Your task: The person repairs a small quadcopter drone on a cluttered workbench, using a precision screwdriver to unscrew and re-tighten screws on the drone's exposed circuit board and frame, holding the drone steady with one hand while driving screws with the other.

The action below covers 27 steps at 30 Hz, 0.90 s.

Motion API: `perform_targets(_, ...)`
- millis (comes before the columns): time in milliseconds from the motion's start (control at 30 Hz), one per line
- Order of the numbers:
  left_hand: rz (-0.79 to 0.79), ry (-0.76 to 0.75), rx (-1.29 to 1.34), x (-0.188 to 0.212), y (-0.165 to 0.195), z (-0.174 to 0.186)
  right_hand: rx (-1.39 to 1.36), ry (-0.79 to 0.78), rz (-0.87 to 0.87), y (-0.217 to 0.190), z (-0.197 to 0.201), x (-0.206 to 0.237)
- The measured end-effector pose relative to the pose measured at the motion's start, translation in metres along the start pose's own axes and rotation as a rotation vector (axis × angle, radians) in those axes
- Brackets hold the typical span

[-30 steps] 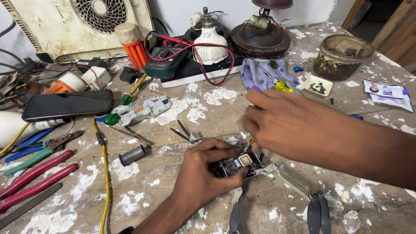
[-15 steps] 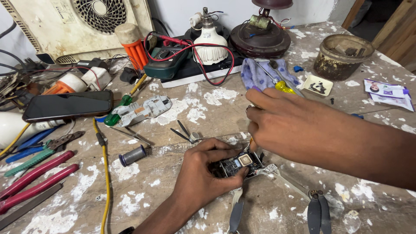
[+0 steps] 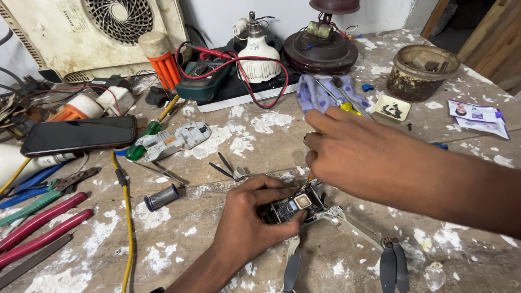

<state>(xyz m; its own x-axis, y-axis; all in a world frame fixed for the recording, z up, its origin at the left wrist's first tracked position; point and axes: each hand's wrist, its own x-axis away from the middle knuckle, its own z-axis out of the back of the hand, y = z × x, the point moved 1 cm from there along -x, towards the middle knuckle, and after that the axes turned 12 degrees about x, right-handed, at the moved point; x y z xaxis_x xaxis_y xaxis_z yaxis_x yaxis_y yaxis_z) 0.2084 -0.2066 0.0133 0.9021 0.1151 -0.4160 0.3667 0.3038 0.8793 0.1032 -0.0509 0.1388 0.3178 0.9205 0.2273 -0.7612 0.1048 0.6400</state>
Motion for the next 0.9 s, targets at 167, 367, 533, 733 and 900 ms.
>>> perform_targets(167, 0.035, -0.014, -0.014, -0.001, 0.000, 0.000, 0.018, 0.199, 0.150, -0.002, 0.005, -0.007)
perform_targets(367, 0.053, -0.022, -0.029, -0.001, 0.001, 0.000, 0.055, 0.219, 0.162, -0.006, 0.001, -0.007)
perform_targets(533, 0.013, -0.008, -0.029, -0.001, 0.001, 0.000, 0.026, 0.298, 0.136, -0.004, 0.003, -0.003)
perform_targets(733, 0.004, 0.003, -0.014, 0.002, -0.001, -0.001, 0.024, 0.299, 0.118, -0.004, 0.006, 0.000)
perform_targets(900, -0.036, 0.012, -0.023, 0.003, -0.001, 0.000, 0.061, 0.286, 0.106, 0.002, 0.004, 0.002)
